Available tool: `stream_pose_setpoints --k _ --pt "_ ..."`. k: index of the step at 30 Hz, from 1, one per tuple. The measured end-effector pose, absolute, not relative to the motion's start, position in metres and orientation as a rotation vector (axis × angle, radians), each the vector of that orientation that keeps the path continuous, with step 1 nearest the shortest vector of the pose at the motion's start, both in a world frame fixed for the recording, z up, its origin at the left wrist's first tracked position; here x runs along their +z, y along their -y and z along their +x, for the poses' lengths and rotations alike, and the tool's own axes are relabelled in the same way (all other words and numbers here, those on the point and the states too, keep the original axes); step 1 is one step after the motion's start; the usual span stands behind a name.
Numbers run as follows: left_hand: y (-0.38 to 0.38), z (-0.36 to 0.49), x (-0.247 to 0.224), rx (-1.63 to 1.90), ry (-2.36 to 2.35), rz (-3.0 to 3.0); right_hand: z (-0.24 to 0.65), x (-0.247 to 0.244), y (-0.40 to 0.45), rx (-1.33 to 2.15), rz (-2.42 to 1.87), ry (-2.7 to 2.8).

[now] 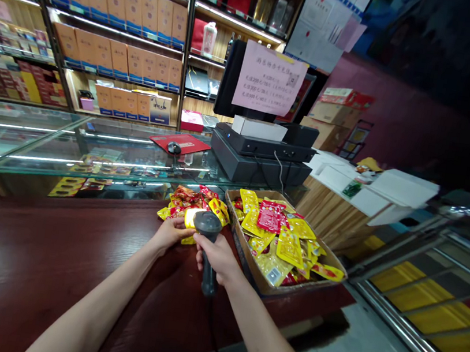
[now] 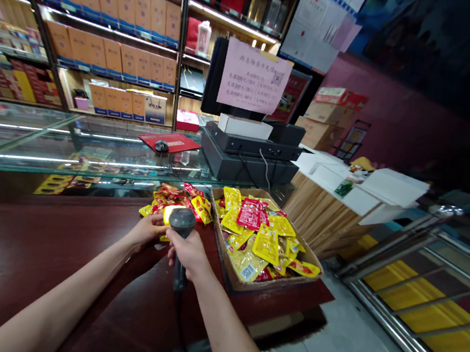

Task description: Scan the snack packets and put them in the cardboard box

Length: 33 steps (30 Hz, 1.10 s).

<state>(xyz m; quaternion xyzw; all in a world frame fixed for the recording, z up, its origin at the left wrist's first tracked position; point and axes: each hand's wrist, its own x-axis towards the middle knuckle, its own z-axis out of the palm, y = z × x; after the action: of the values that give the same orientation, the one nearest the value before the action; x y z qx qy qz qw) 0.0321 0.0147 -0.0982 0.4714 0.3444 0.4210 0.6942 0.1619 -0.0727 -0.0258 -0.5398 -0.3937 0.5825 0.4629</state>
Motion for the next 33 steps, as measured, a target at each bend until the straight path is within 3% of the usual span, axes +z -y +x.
stream_pose_setpoints --k 6,13,22,27,33 --pt "-0.001 0.036 -0.075 0.850 -0.855 1.021 0.172 -0.023 0.073 1.215 -1.246 0.993" --pt "0.007 0.053 -0.013 0.526 -0.569 0.783 0.216 -0.001 0.069 1.312 -1.250 0.786" --pt "-0.041 0.166 0.062 0.398 -0.481 0.792 0.316 0.067 0.048 1.264 -1.191 0.578" --pt "-0.062 0.224 0.074 0.397 -0.465 0.843 0.362 0.093 0.043 1.134 -1.160 0.522" --pt "-0.073 0.213 0.067 0.464 -0.509 0.792 0.359 0.088 0.044 1.193 -1.159 0.537"
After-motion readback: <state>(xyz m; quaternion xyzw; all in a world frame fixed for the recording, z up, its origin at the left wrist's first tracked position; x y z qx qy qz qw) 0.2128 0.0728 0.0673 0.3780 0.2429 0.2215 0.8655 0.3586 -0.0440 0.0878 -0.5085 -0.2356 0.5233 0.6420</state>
